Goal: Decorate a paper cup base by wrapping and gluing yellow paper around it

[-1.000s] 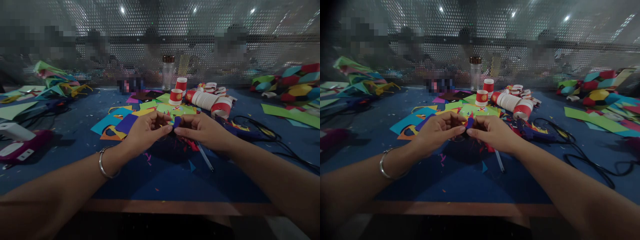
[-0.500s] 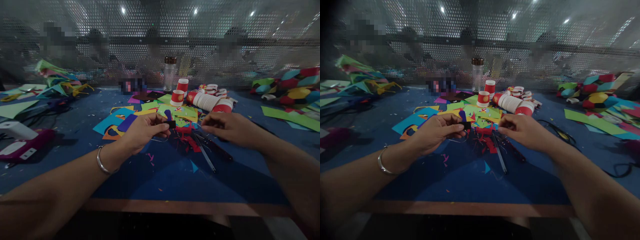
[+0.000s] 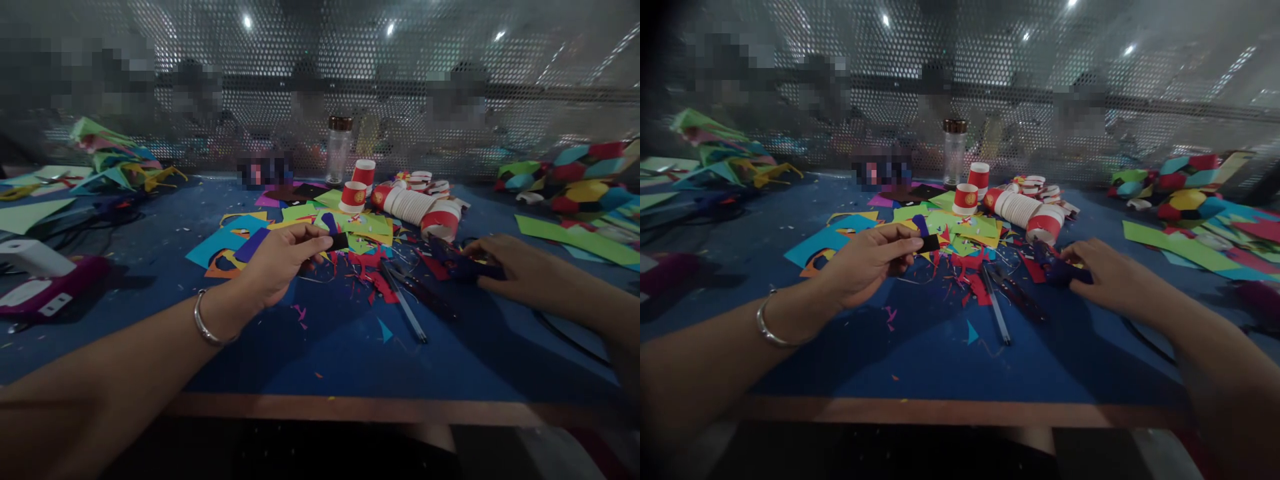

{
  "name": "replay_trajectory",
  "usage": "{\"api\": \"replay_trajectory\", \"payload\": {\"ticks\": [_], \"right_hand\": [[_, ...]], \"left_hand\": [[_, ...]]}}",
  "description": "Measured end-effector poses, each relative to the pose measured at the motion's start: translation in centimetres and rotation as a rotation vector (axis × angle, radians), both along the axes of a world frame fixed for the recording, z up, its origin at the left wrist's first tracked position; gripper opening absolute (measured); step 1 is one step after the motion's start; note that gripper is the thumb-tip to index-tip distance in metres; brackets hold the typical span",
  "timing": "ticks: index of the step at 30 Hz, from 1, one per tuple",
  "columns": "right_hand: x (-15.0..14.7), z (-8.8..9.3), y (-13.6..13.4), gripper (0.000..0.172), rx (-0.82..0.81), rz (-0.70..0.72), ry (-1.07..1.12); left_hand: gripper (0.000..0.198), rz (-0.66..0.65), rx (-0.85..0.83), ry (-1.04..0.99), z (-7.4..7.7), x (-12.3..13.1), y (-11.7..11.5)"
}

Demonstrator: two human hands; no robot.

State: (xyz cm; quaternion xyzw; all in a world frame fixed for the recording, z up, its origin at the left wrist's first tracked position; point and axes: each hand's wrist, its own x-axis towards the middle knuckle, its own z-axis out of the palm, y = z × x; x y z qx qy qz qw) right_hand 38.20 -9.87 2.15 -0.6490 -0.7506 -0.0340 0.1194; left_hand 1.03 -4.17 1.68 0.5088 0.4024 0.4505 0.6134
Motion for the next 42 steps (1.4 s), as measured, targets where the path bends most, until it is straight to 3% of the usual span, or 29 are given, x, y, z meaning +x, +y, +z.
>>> {"api": "replay_trajectory", "payload": {"ticks": [3,7,11,14,16,20,25,33,42], "right_hand": [[0.0,-0.5,0.2,0.033,0.004,-0.008,-0.044],[-0.3,-0.6,0.4,0.025,0.011,0.005,-0.051],[-1.7,0.9,-0.2,0.006,0.101,-0.115,-0.011],[-3.8,2.5,-1.4,0.013,0.199,-0.208,0.013],[-5.4,3.2,-2.4,0.017,0.206,-0.197,0.081],[-8.3,3.3,-3.9,0.026,0.258,-0.086,0.218],[-10.9,2.3,-4.5,0.017,0.192,0.138,0.272],[-12.0,0.6,-4.4,0.009,0.289,0.393,0.207],[-12.2,0.5,-4.1,0.02,0.34,0.42,0.108]], "left_hand": [[0.012,-0.005,-0.003,-0.006,0.0,-0.1,0.0],[0.013,-0.019,0.001,-0.005,-0.2,-0.2,0.1],[0.012,-0.015,-0.001,-0.006,-0.2,0.0,0.1],[0.011,-0.002,-0.015,-0.013,-0.2,0.2,0.1],[0.009,-0.006,-0.028,-0.021,-0.3,0.3,0.0],[0.009,-0.032,-0.042,-0.03,-0.6,0.5,-0.1],[0.012,-0.054,-0.057,-0.048,-0.9,0.7,-0.2],[0.012,-0.067,-0.119,0.001,-0.4,1.1,-0.7],[0.011,-0.101,-0.101,-0.024,-0.5,1.0,-0.7]]}}
